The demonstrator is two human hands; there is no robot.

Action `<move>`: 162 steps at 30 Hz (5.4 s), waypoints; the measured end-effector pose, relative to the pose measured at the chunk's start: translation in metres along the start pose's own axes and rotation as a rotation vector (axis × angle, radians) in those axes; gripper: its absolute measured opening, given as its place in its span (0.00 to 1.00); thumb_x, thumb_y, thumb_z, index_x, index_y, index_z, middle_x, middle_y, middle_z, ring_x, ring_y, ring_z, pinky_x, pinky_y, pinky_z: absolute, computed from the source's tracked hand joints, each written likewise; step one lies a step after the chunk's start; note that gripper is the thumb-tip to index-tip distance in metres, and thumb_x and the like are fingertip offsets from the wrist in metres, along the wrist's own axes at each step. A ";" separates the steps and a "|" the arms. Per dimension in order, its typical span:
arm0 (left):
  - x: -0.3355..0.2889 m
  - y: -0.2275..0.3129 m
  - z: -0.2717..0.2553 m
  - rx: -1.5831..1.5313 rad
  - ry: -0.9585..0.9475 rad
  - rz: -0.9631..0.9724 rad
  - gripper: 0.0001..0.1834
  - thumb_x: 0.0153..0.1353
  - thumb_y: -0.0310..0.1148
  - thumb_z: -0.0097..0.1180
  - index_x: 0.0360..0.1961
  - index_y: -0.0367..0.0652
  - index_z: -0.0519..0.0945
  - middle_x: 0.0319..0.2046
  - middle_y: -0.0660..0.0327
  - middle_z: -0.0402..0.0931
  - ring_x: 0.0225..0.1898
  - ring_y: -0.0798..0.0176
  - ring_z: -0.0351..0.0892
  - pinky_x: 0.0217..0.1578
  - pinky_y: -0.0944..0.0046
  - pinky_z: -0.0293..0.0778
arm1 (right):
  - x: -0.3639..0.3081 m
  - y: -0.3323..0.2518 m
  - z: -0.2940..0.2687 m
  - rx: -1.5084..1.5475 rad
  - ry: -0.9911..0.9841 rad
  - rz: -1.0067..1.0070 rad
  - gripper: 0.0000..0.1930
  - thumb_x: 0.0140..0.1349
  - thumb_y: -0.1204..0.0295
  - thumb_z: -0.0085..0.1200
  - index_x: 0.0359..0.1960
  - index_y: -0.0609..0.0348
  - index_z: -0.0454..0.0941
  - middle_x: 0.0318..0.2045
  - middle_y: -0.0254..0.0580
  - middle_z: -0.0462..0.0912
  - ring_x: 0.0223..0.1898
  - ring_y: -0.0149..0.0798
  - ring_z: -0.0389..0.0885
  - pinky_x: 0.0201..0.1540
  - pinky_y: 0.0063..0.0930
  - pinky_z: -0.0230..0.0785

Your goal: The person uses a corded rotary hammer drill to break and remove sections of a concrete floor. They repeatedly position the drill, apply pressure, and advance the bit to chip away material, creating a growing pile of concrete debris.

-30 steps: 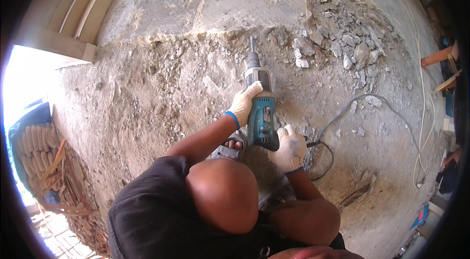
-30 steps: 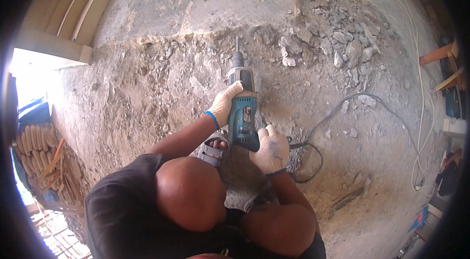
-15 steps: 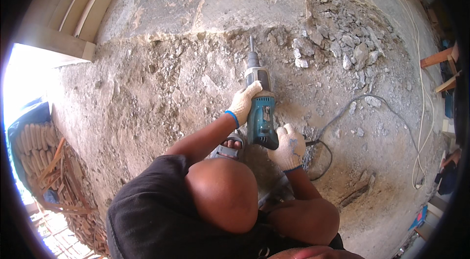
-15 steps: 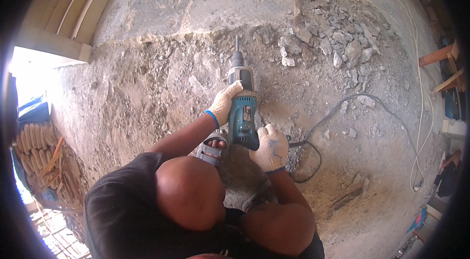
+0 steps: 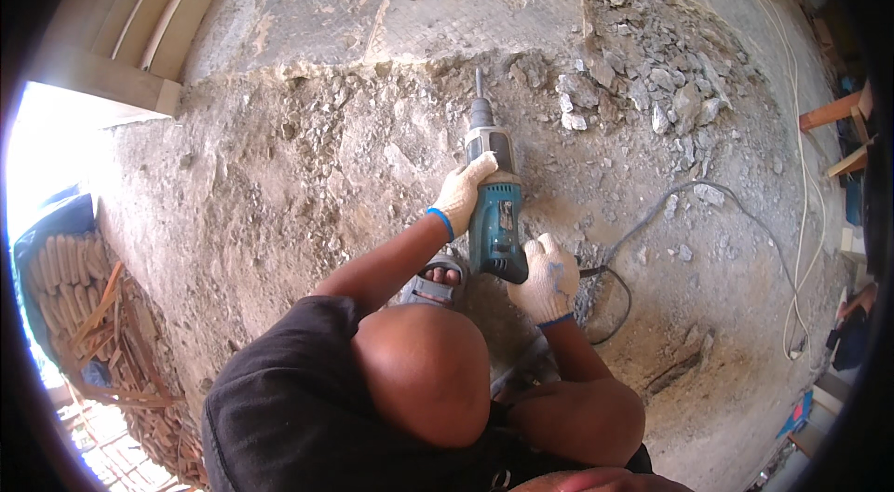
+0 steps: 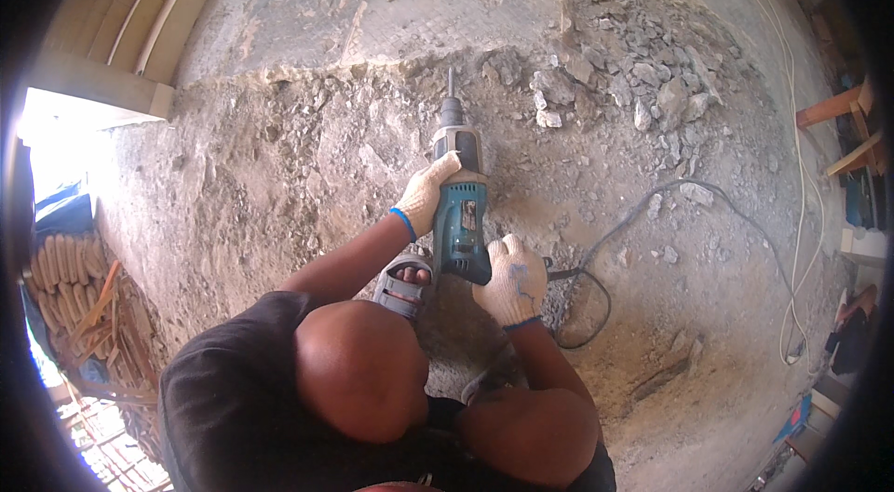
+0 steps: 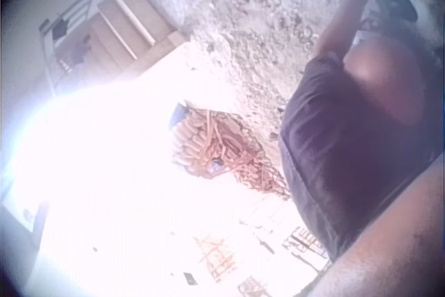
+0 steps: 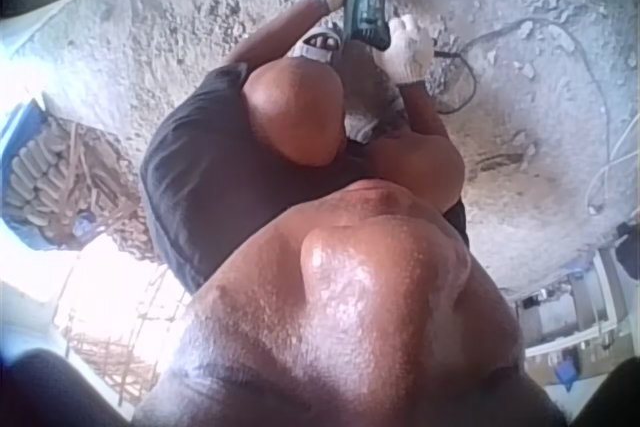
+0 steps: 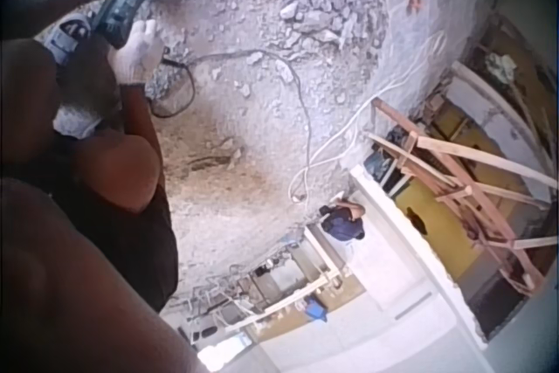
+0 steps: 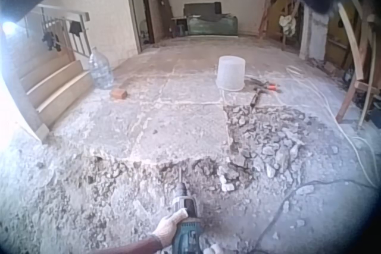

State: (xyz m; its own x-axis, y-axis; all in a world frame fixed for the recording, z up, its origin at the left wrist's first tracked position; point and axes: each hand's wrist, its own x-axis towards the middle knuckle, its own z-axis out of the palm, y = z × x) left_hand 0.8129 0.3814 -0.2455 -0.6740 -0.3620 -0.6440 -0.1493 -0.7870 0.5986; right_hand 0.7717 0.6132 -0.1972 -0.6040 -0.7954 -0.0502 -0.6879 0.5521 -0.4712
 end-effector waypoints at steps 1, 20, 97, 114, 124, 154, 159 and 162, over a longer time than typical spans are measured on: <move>0.000 0.000 0.000 -0.002 -0.001 -0.003 0.28 0.78 0.48 0.67 0.64 0.35 0.81 0.48 0.46 0.93 0.39 0.52 0.93 0.42 0.48 0.91 | -0.001 0.000 0.000 -0.005 -0.017 0.010 0.15 0.53 0.62 0.75 0.38 0.54 0.87 0.40 0.48 0.83 0.41 0.57 0.89 0.45 0.53 0.80; -0.009 -0.017 0.011 0.037 0.125 0.058 0.30 0.72 0.52 0.75 0.61 0.38 0.82 0.44 0.55 0.89 0.37 0.58 0.91 0.36 0.51 0.89 | -0.013 0.003 -0.009 0.137 -0.020 0.142 0.18 0.55 0.65 0.74 0.47 0.55 0.88 0.47 0.51 0.86 0.47 0.62 0.90 0.52 0.54 0.83; 0.017 -0.005 0.000 0.066 0.104 0.048 0.29 0.70 0.48 0.77 0.62 0.40 0.82 0.45 0.55 0.89 0.38 0.57 0.91 0.40 0.50 0.89 | 0.006 0.006 0.032 0.008 0.100 0.051 0.12 0.57 0.62 0.72 0.33 0.56 0.87 0.37 0.49 0.85 0.38 0.59 0.89 0.43 0.56 0.81; 0.007 -0.009 0.006 0.110 0.162 0.122 0.34 0.67 0.49 0.79 0.62 0.35 0.80 0.47 0.52 0.88 0.40 0.58 0.90 0.41 0.50 0.88 | -0.001 -0.014 0.011 0.116 0.101 0.083 0.13 0.56 0.67 0.73 0.42 0.54 0.88 0.43 0.50 0.87 0.41 0.62 0.91 0.46 0.56 0.84; 0.006 -0.008 0.005 0.097 0.109 0.081 0.34 0.68 0.50 0.79 0.64 0.39 0.80 0.46 0.53 0.89 0.37 0.56 0.92 0.39 0.51 0.90 | 0.000 -0.009 0.019 0.106 0.125 0.126 0.14 0.57 0.66 0.73 0.42 0.56 0.87 0.42 0.51 0.86 0.43 0.62 0.91 0.46 0.55 0.83; 0.016 -0.006 -0.004 0.026 0.090 0.055 0.30 0.68 0.47 0.79 0.61 0.41 0.81 0.44 0.53 0.88 0.35 0.55 0.90 0.36 0.48 0.89 | 0.007 0.008 0.030 0.044 0.114 -0.016 0.10 0.56 0.64 0.73 0.32 0.52 0.86 0.34 0.50 0.85 0.36 0.59 0.90 0.40 0.53 0.82; 0.018 -0.005 -0.002 0.011 0.080 0.070 0.29 0.67 0.46 0.79 0.60 0.40 0.81 0.44 0.53 0.88 0.33 0.53 0.90 0.36 0.46 0.90 | 0.010 0.007 0.032 0.039 0.090 -0.012 0.10 0.56 0.64 0.73 0.32 0.54 0.86 0.35 0.50 0.85 0.36 0.59 0.90 0.42 0.53 0.82; 0.019 -0.004 -0.003 0.037 0.090 0.074 0.30 0.68 0.46 0.79 0.61 0.40 0.81 0.44 0.52 0.89 0.34 0.53 0.91 0.36 0.46 0.90 | 0.010 0.006 0.032 0.052 0.056 0.015 0.10 0.56 0.64 0.73 0.33 0.54 0.86 0.36 0.49 0.85 0.37 0.59 0.90 0.43 0.54 0.82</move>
State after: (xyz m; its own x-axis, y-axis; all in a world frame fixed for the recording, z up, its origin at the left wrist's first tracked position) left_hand 0.8027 0.3765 -0.2620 -0.6165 -0.4634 -0.6366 -0.1295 -0.7379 0.6624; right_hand 0.7747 0.6003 -0.2283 -0.6366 -0.7712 -0.0090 -0.6576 0.5488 -0.5161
